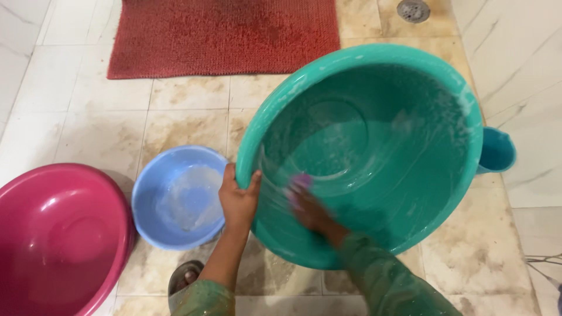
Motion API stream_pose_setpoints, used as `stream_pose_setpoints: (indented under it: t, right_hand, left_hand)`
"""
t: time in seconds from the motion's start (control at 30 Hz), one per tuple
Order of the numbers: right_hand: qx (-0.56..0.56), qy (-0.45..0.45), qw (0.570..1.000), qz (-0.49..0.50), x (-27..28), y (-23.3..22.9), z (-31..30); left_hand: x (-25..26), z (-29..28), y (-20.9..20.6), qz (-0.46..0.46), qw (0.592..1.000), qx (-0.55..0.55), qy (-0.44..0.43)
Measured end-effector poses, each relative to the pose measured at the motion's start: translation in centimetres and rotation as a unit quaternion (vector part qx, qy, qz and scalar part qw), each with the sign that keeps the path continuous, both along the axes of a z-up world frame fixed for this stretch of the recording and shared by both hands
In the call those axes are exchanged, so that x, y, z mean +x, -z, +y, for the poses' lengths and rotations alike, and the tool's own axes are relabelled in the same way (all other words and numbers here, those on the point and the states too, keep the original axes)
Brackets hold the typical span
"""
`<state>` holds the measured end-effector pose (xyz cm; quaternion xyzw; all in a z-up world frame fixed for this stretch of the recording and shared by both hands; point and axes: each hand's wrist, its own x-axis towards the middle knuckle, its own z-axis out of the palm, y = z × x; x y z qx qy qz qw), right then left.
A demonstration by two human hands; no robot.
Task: The person scrubs the inside and outside of a green plastic basin with a pink cloth. They hold the basin steady with one hand while scrubbing with the other, moving from the interior surface to the exterior rim.
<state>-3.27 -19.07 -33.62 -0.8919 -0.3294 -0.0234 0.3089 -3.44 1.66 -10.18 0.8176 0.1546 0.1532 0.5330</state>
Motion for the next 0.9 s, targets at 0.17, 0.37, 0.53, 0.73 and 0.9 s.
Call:
stream_pose_setpoints:
  t: [0.17,0.37,0.53,0.73,0.9]
  right_hand:
    - [-0.364,0.074,0.921,-0.12,3.3,-3.4,-21.3]
    - [-0.309,0.194,0.923,-0.125,-0.7,-0.7,-13.7]
    - [0.11,0.208,0.952,0.196,-3.4,-2.4,7.3]
    - [0.186,0.096,0.96,0.187,-6.8,-14.7,8.2]
    - [-0.174,-0.041,0.974,0.14,-10.0,-13.6,-10.1]
  left_hand:
    - [-0.7,0.7,1.0,0.007,1.0,0.019,0.024]
    - [-0.3,1.2,2.5,-0.011,1.0,0.004,-0.012]
    - [-0.7,0.7,2.7,-0.011,0.999,0.011,-0.031]
    - [-0.9,-0.3,2.3,-0.05,0.996,-0.068,-0.039]
    - [0.0,0.5,2.2,-0.022,0.997,-0.044,-0.052]
